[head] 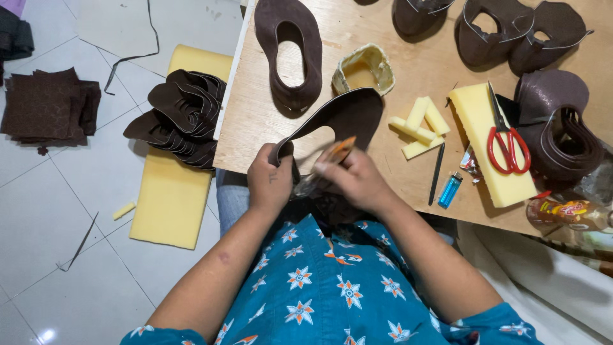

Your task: The person applies glue to the edges of brown shoe upper pieces using a brush, then places each glued piece on the table. The person repeats this process for multiple pieces, handling them one at a time.

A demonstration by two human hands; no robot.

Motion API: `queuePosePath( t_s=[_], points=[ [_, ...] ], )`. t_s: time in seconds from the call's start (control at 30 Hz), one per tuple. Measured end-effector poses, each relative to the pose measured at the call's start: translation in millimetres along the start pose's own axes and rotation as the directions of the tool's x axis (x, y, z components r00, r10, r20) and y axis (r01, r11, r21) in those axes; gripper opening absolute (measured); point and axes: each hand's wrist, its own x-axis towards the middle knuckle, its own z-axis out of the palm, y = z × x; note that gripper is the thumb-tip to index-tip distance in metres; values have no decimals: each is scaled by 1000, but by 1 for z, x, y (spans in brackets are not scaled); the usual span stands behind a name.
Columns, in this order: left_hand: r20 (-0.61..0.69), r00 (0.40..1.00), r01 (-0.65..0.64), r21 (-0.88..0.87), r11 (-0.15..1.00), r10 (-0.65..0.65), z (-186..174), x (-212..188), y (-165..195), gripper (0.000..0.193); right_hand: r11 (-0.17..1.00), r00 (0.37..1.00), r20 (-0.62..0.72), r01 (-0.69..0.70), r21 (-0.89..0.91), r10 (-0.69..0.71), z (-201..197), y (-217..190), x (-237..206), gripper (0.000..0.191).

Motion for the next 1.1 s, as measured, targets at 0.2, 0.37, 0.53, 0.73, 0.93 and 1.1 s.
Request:
queuePosePath(
  t_s=[0.2, 0.37, 0.53, 0.73, 0.93, 1.1],
  points=[
    [-29, 995, -98, -172, 980, 94, -8, 2, -14, 25, 883, 908, -418, 225, 411, -37, -53, 0, 14, 16],
    [-84, 993, -99, -277, 956, 79, -12, -1, -20, 26, 982, 835, -520, 185, -43, -180, -100, 8, 55, 20],
    [-102, 995, -50, -294, 954, 21, -10, -1, -23, 26, 795, 887, -313, 92, -599, -339, -116, 37, 99, 14],
    [-107, 994, -25, -316, 948, -9, -9, 5, -22, 25, 772, 817, -330, 204, -602, -473, -115, 16, 96, 11],
    [-61, 998, -6, -363, 932, -18, -5, 4, -20, 24, 726, 845, -210, 266, -634, -493, -106, -30, 46, 20],
    [-60, 995, -91, -323, 942, 76, -2, 6, -22, 24, 973, 970, -202, -92, 210, 135, -86, -36, 16, 18]
  ],
)
